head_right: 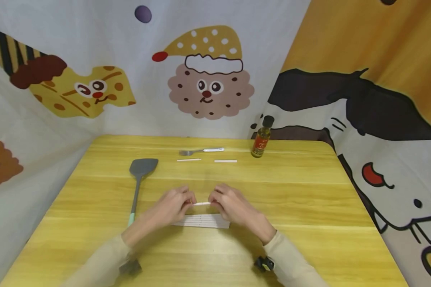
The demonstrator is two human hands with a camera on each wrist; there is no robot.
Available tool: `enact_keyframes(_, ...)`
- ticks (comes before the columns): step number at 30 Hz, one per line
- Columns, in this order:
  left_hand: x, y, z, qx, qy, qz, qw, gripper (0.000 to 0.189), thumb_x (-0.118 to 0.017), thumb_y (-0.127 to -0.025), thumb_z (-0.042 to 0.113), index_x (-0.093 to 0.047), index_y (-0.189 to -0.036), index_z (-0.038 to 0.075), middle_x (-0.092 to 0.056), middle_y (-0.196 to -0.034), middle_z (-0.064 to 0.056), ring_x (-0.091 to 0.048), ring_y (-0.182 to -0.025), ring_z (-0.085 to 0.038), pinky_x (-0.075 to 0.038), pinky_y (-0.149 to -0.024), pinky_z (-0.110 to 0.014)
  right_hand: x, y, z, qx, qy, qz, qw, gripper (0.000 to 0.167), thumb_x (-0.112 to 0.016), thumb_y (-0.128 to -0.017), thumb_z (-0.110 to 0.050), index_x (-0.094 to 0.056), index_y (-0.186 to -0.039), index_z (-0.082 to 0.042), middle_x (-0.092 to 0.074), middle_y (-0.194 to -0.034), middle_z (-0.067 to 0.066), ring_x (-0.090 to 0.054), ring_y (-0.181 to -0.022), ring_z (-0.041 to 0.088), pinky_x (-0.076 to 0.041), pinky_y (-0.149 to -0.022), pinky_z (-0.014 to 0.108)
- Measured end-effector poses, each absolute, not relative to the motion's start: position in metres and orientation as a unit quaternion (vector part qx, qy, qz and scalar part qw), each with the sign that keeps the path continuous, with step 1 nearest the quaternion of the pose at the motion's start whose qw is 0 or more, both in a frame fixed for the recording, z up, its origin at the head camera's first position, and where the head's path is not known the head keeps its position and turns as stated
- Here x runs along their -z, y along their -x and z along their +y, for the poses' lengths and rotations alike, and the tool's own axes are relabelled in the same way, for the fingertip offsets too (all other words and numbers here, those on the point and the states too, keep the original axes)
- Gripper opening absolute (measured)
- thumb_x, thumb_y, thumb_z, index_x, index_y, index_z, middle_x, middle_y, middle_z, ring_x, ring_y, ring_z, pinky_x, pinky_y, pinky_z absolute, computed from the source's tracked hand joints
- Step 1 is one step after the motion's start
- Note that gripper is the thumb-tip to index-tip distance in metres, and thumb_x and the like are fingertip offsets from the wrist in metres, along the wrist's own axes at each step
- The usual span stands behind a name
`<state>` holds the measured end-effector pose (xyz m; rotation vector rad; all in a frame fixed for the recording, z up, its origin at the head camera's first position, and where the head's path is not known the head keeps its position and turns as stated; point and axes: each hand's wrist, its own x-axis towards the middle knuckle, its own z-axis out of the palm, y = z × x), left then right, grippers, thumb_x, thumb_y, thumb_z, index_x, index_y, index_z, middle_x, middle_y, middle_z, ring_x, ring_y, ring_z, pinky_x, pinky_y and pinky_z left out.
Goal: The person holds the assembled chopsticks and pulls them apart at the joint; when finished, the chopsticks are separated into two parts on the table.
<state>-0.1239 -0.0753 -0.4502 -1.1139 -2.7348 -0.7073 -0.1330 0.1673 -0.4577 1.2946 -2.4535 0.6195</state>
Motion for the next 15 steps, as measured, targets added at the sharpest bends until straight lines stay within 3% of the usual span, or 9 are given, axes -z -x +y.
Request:
enact_keyframes(9,0.437,0.113,-0.086,0.214,0.4,-0.888,0.079,0.014,-0.072,-0.088,0.002,-0.065,-0.084,0.013,-0.058,-0.083,0.003,-0.053,-0.07,-0.007,-0.046,-0.058,-0.015,0.448,0.125,0.168,-0.213,-0.502,-0.823,0.162,0.008,-0.074,-0.087,-0.004,-0.071,-0.093,-0.009,-0.067,-0.09,-0.001,-0.064,-0.08,0.01,-0.055,-0.073,0.017)
enact_keyframes(15,0.421,0.107,-0.091,0.213,0.398,-0.89,0.068,0.013,-0.072,-0.089,0.001,-0.064,-0.086,0.01,-0.059,-0.084,0.002,-0.055,-0.072,-0.008,-0.048,-0.06,-0.013,0.433,0.124,0.164,-0.221,-0.516,-0.812,0.157,0.012,-0.073,-0.087,-0.002,-0.067,-0.094,-0.009,-0.065,-0.092,0.0,-0.062,-0.081,0.01,-0.055,-0.073,0.016)
